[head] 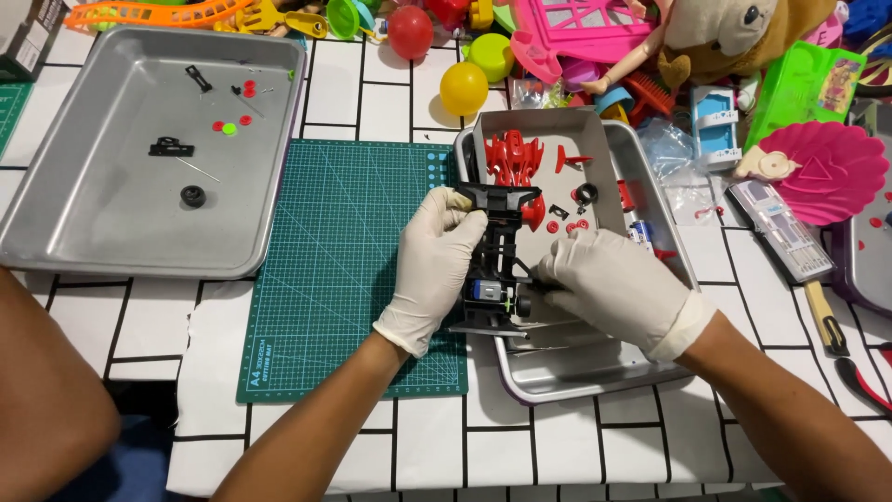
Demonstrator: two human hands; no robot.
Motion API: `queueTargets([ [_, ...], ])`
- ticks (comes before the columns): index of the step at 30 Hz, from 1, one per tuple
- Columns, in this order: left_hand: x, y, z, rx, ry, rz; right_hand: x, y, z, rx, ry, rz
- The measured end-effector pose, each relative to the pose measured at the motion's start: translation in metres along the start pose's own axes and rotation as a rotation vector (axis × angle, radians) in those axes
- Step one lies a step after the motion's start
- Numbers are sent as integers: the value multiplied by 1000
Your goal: Assembling a toy car chassis by installing gears, a motor, and plastic covers on a workspace.
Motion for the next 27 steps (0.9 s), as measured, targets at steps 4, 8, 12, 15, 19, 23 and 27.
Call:
queueTargets([
  [4, 0, -1, 2, -5, 18, 15, -1, 0, 13, 80, -254, 11],
  [8, 0, 1, 1, -1, 22, 21, -52, 2, 3, -53, -263, -148],
  [12, -16, 8, -10, 46, 57, 51, -83, 1, 23, -79, 36, -287],
  [15, -16, 9, -13, 73, 86, 74, -78, 4, 32, -153, 58, -296],
  [19, -16, 9, -14, 90, 72, 75, -67, 9, 17, 13, 195, -294],
  [23, -17, 10, -15, 84, 81, 79, -63, 7, 22, 95, 197, -307],
  [27, -15, 8, -13, 93, 58, 38, -59, 2, 11, 202, 206, -284],
])
Point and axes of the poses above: each hand's wrist, its own y-axis away from the middle knuckle, its own z-axis out of the back of the hand, x = y × z, the point moved 8 cm from there along -y, towards the middle knuckle, and after that the axes turned 15 degrees about y, right-handed, at the moved point
